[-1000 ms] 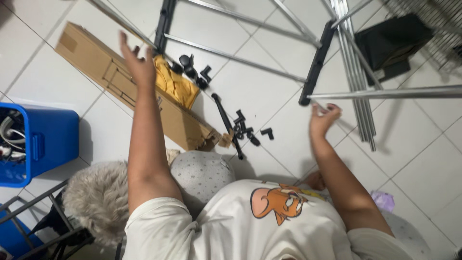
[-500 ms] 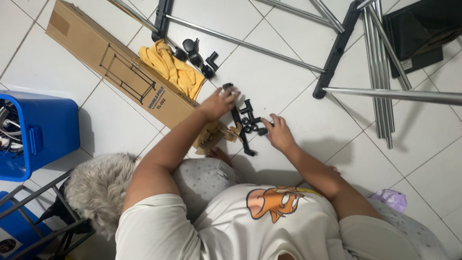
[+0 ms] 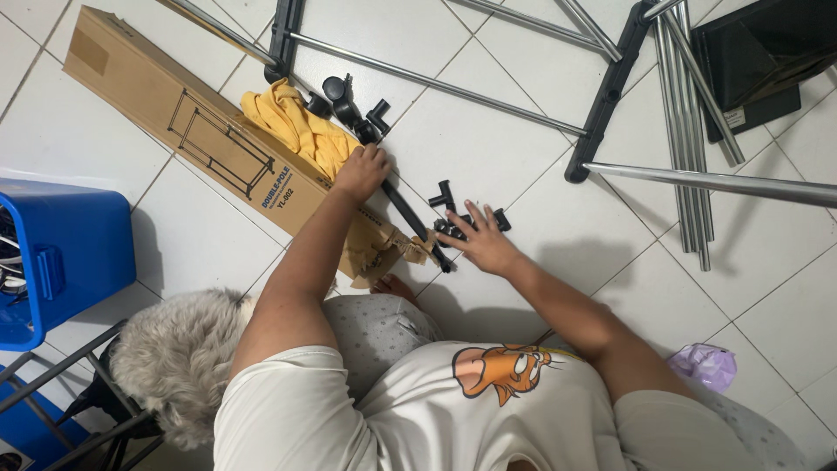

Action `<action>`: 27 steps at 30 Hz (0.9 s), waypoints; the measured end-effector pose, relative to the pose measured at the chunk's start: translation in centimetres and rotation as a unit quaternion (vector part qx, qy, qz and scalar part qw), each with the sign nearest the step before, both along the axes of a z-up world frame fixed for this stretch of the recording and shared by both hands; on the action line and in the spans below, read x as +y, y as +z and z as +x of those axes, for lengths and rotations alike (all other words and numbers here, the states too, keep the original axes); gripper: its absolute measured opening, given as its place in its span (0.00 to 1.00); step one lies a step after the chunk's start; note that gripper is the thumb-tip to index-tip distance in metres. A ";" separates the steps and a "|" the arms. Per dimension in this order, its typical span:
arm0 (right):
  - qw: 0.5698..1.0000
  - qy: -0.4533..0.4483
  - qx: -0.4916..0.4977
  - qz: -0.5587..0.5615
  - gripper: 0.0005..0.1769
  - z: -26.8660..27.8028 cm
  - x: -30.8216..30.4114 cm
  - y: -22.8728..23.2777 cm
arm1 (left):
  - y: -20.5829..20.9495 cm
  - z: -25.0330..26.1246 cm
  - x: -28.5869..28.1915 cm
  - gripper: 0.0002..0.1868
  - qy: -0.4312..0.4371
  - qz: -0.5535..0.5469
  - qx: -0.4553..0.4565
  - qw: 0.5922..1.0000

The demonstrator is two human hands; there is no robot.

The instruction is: The person assembles a metal frame structure on a tiled floor. They connect silver metal poles into black plastic crossbars and attach black plastic feet to the ends of the poles.

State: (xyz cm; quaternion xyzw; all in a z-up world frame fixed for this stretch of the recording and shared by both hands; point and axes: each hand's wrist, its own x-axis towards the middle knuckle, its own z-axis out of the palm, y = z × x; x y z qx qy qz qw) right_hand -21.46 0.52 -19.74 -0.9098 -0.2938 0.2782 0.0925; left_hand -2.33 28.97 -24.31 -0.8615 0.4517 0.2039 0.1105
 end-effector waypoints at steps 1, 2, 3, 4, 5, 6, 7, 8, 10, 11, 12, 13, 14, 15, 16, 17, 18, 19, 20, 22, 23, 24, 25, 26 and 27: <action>1.000 -0.005 0.011 0.004 0.39 0.1 0.3 -0.4 | 0.2 0.1 0.3 0.15 0.012 -0.002 0.021 1.000; 1.000 -0.010 0.023 0.007 0.40 0.2 0.4 -1.0 | 0.4 0.2 0.4 0.14 0.012 -0.017 0.010 1.000; 0.999 -0.016 0.035 0.011 0.41 0.3 0.4 -1.6 | 0.7 0.4 0.4 0.13 0.012 -0.032 -0.001 0.999; 0.999 -0.019 0.032 0.007 0.37 0.8 0.2 -2.4 | 1.1 0.5 0.4 0.12 0.011 -0.048 -0.012 0.999; 0.999 -0.023 0.030 0.002 0.34 1.5 -0.3 -3.3 | 1.5 0.7 0.6 0.12 0.014 -0.032 -0.014 0.999; 0.999 -0.028 0.028 -0.002 0.31 2.0 -0.9 -4.1 | 2.0 0.9 1.0 0.12 0.018 -0.017 -0.016 1.000; 0.999 -0.029 0.000 -0.023 0.30 2.4 -1.8 -4.6 | 2.5 1.2 1.4 0.12 0.021 -0.002 -0.020 1.000; 0.998 -0.031 -0.027 -0.043 0.30 2.6 -2.9 -4.9 | 2.8 1.3 1.8 0.12 0.034 -0.014 -0.026 0.999; 0.994 -0.072 -0.056 -0.068 0.30 2.9 -4.6 -4.8 | 3.3 1.7 2.8 0.14 0.060 -0.040 -0.038 0.997; 0.990 -0.110 -0.055 -0.071 0.31 2.9 -5.6 -4.5 | 3.4 1.8 3.4 0.13 0.071 -0.043 -0.046 0.995; 0.985 -0.147 -0.054 -0.075 0.32 2.9 -6.1 -4.1 | 3.6 1.9 4.1 0.13 0.082 -0.046 -0.054 0.994; 0.988 -0.134 -0.046 -0.070 0.33 2.8 -6.2 -3.7 | 3.8 2.0 4.8 0.12 0.093 -0.048 -0.063 0.993; 0.990 -0.120 -0.037 -0.065 0.33 2.7 -6.0 -3.3 | 4.1 2.1 5.4 0.12 0.097 -0.062 -0.066 0.991; 0.992 -0.105 -0.028 -0.059 0.34 2.5 -5.6 -2.9 | 4.4 2.1 6.1 0.13 0.101 -0.075 -0.070 0.990; 0.996 -0.079 -0.024 -0.043 0.34 2.0 -4.9 -2.4 | 4.7 2.0 6.5 0.13 0.105 -0.089 -0.074 0.988; 0.998 -0.053 -0.024 -0.027 0.34 1.5 -3.7 -1.9 | 5.0 1.9 6.6 0.13 0.115 -0.101 -0.080 0.985; 0.999 -0.027 -0.023 -0.011 0.34 1.2 -2.7 -1.5 | 5.3 1.8 6.7 0.13 0.125 -0.114 -0.086 0.982; 0.999 -0.008 0.010 -0.033 0.34 1.2 -1.6 -1.2 | 5.7 1.8 6.8 0.13 0.135 -0.126 -0.093 0.978; 0.997 0.010 0.042 -0.056 0.35 1.0 -0.6 -1.1 | 6.0 2.0 6.7 0.14 0.135 -0.136 -0.104 0.976; 0.995 0.047 0.057 -0.072 0.36 0.7 -0.1 -1.3 | 6.3 2.1 6.4 0.16 0.132 -0.154 -0.124 0.971; 0.995 0.066 0.037 -0.066 0.35 0.8 -0.2 -1.8 | 6.4 2.2 6.2 0.16 0.140 -0.152 -0.111 0.972; 0.995 0.084 0.017 -0.059 0.35 0.9 -0.4 -2.3 | 6.4 2.2 6.0 0.15 0.148 -0.150 -0.099 0.973; 0.995 0.072 0.011 -0.063 0.34 1.2 -0.9 -2.7 | 6.3 2.2 5.8 0.14 0.155 -0.149 -0.086 0.973; 0.996 0.060 0.006 -0.067 0.34 1.6 -1.6 -2.9 | 6.1 2.1 5.5 0.14 0.174 -0.159 -0.060 0.970; 0.996 0.047 -0.001 -0.072 0.34 1.9 -2.0 -2.8 | 5.7 2.1 5.1 0.15 0.192 -0.171 -0.035 0.966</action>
